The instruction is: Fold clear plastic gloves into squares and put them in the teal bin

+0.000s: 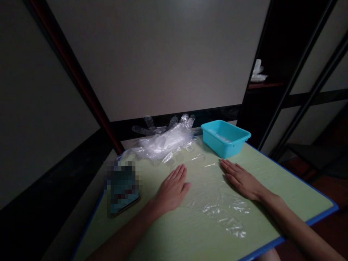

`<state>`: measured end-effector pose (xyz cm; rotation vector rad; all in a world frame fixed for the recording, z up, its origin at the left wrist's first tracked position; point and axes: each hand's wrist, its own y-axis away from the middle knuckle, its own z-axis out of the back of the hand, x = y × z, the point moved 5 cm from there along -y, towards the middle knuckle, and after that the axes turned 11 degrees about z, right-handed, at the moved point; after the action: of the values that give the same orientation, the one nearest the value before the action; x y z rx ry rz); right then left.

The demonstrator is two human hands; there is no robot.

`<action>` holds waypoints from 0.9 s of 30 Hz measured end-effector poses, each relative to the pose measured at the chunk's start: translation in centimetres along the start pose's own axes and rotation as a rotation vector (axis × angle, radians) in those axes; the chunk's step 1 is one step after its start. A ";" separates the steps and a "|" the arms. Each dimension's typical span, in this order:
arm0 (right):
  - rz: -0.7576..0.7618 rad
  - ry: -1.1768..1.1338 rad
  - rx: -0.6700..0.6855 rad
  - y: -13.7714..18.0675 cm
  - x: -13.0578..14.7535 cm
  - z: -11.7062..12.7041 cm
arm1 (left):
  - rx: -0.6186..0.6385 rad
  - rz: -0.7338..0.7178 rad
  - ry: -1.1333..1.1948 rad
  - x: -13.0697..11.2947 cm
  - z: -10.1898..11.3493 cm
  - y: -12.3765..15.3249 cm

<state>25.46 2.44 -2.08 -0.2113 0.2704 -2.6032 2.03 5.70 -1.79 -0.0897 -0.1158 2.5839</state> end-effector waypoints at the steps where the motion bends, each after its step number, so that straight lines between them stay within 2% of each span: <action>1: -0.014 0.011 -0.031 0.0 0.6 0.4 | -0.006 0.000 -0.002 0.0 0.0 0.0; 4: -0.006 0.051 -0.098 0.2 3.9 1.2 | -0.023 -0.004 0.006 -0.1 0.0 0.0; 7: 0.052 0.056 -0.034 0.9 7.5 0.8 | -0.035 -0.005 0.015 -0.2 0.0 0.0; 9: 0.064 0.053 0.009 1.7 8.6 0.3 | -0.040 -0.009 0.014 -0.3 0.1 0.0; 18: -0.012 0.089 -0.003 5.2 6.4 0.1 | -0.037 -0.007 0.006 -0.2 -0.2 0.0; 27: -0.013 0.087 -0.002 5.6 6.3 0.1 | 0.008 -0.026 -0.001 -0.2 0.4 0.1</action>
<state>22.69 -5.47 -2.66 -0.1000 0.3027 -2.6287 2.07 5.50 -1.36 -0.0835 -0.1061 2.5585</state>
